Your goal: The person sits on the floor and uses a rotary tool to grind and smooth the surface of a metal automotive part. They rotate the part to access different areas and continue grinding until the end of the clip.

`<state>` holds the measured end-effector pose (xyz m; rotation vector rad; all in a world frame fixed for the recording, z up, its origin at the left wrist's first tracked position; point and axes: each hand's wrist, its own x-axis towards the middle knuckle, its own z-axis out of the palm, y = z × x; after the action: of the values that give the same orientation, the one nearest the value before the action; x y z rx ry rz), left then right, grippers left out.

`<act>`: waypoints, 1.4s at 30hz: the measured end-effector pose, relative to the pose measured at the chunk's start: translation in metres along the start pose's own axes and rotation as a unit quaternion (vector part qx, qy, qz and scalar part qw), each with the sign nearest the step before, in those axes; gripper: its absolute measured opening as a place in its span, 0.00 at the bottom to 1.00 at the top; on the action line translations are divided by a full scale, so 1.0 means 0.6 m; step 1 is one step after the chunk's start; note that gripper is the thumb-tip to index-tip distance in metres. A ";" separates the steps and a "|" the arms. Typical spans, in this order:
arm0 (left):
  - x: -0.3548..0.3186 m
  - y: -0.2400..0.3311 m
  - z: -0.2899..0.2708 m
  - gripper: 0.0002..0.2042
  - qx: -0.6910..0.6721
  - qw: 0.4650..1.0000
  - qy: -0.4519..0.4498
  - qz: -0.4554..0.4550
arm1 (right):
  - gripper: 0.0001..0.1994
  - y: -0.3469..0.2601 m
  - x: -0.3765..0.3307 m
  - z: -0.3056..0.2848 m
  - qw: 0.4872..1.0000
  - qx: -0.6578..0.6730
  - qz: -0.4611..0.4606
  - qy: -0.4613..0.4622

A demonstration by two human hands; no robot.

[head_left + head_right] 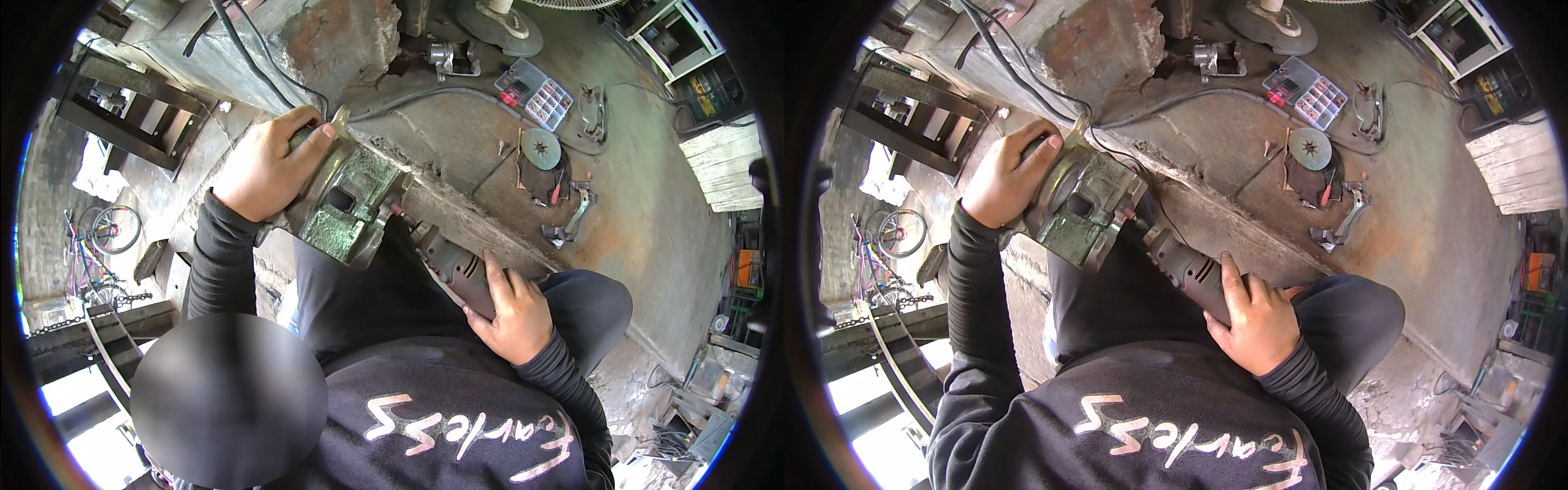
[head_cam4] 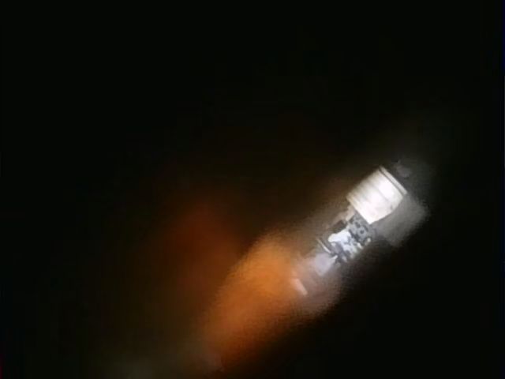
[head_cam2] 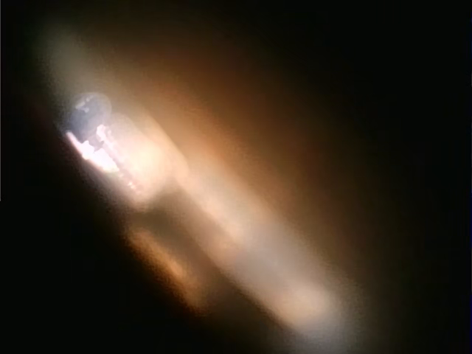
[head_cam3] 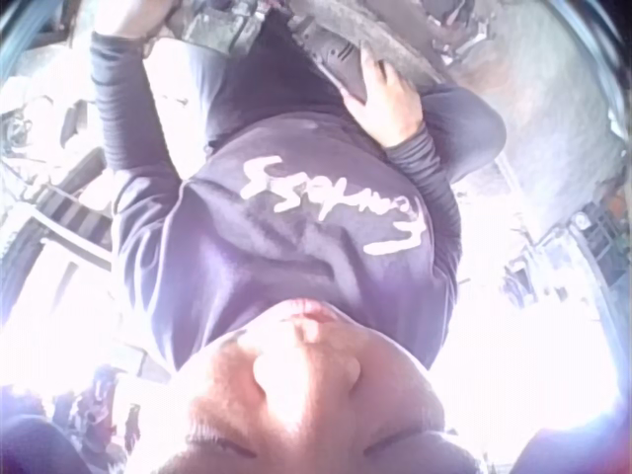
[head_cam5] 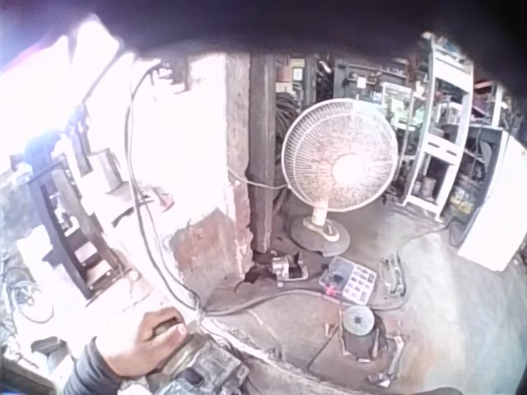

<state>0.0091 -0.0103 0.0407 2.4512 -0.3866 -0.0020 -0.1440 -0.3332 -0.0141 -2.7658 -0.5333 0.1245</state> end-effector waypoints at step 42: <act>0.010 -0.005 -0.007 0.19 0.030 0.999 -0.022 -0.016 | 0.42 0.030 0.010 0.015 0.997 0.010 -0.030 0.072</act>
<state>0.0162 -0.0070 0.0427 2.5198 -0.3723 -0.0576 -0.1336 -0.3444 -0.0287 -2.7094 -0.5726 -0.0832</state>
